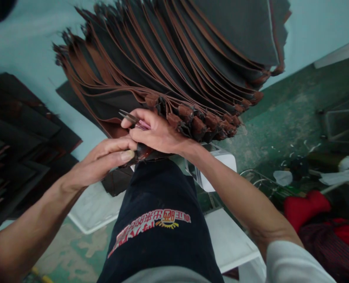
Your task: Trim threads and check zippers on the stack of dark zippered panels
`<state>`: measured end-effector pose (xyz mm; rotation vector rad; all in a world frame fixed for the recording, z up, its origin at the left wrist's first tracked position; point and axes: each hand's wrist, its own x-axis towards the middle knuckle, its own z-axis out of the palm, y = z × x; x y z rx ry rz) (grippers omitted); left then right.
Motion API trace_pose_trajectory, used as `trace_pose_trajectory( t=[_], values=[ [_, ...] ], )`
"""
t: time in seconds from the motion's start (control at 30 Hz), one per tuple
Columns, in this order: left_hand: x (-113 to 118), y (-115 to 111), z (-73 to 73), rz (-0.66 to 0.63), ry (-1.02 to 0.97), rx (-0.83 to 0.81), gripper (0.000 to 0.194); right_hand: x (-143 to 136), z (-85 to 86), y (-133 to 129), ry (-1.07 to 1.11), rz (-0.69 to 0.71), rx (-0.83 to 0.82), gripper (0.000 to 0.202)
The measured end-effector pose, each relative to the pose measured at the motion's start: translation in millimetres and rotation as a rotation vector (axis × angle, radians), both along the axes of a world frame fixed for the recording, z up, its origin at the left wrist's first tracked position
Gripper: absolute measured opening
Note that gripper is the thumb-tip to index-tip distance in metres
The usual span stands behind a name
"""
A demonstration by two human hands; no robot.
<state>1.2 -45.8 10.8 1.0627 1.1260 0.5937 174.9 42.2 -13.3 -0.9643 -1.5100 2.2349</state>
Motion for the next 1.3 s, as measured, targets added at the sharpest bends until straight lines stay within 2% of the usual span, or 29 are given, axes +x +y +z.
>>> trace_pose_trajectory(
  t=[0.1, 0.2, 0.3, 0.67, 1.03, 1.2, 1.3],
  values=[
    [0.8, 0.9, -2.1, 0.026, -0.010, -0.043, 0.031, -0.4, -0.6, 0.9, -0.007, -0.019, 0.030, 0.020],
    [-0.1, 3.5, -1.9, 0.009, -0.017, -0.082, 0.023, -0.7, -1.5, 1.5, -0.012, -0.007, 0.021, 0.021],
    [-2.7, 7.0, -0.4, -0.037, -0.021, -0.043, 0.014, 0.0, -2.6, 1.7, 0.015, 0.023, -0.001, 0.021],
    [-4.7, 9.3, -2.0, -0.119, -0.065, 0.024, 0.015, 1.5, -10.6, 0.6, 0.007, 0.066, 0.035, 0.025],
    [-7.9, 4.7, -6.9, -0.093, -0.101, 0.040, 0.012, 1.3, -4.0, 0.0, -0.055, 0.061, 0.113, 0.018],
    [-10.0, 7.2, -6.5, -0.148, -0.130, 0.029, 0.010, -0.2, -7.2, -1.9, -0.014, 0.064, 0.072, 0.018],
    [-13.6, 13.5, -6.2, -0.218, -0.105, 0.082, 0.009, 0.0, -2.2, -2.1, -0.006, 0.068, 0.017, 0.009]
  ],
)
